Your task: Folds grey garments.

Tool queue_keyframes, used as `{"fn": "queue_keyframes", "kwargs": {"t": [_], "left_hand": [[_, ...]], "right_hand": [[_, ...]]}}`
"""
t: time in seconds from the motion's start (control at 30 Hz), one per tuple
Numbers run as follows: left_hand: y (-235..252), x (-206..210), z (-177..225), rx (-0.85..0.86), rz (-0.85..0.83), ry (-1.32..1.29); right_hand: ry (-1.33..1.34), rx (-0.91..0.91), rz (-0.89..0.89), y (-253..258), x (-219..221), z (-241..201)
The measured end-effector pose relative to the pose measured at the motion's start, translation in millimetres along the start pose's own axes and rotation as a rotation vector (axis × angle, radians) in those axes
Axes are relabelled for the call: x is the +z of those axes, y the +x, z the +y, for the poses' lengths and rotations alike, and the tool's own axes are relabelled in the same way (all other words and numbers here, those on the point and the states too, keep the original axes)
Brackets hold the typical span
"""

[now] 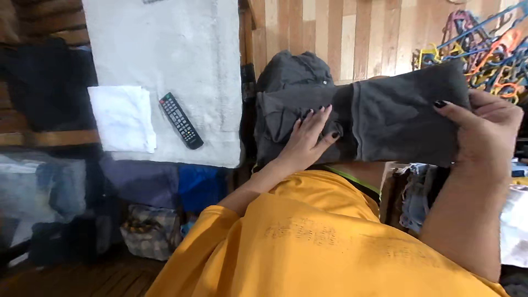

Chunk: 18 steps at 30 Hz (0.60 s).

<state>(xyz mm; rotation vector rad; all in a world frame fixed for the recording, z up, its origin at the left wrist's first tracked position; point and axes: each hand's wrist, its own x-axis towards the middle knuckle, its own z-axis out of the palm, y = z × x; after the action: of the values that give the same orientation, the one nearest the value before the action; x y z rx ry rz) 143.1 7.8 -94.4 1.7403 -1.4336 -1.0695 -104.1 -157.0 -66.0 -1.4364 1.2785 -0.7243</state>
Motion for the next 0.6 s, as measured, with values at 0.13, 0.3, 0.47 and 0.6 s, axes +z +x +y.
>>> {"fn": "queue_keyframes", "kwargs": {"t": [0.13,0.3,0.47,0.6], "left_hand": [[-15,-43,-1,-0.282,0.112,-0.77],[-43,-83,-23,-0.488,0.156,-1.113],[-53,-85,-19,-0.638,0.341,-0.924],[-60,-74,-47,-0.529,0.465,-0.524]], "right_hand": [[0.182,-0.187,-0.335,-33,52,-62],[0.314,-0.455,-0.605,-42,111,-67],[-0.315,-0.767,-0.274,-45,143,-12],[-0.519,-0.887,-0.361,-48,180,36]]}}
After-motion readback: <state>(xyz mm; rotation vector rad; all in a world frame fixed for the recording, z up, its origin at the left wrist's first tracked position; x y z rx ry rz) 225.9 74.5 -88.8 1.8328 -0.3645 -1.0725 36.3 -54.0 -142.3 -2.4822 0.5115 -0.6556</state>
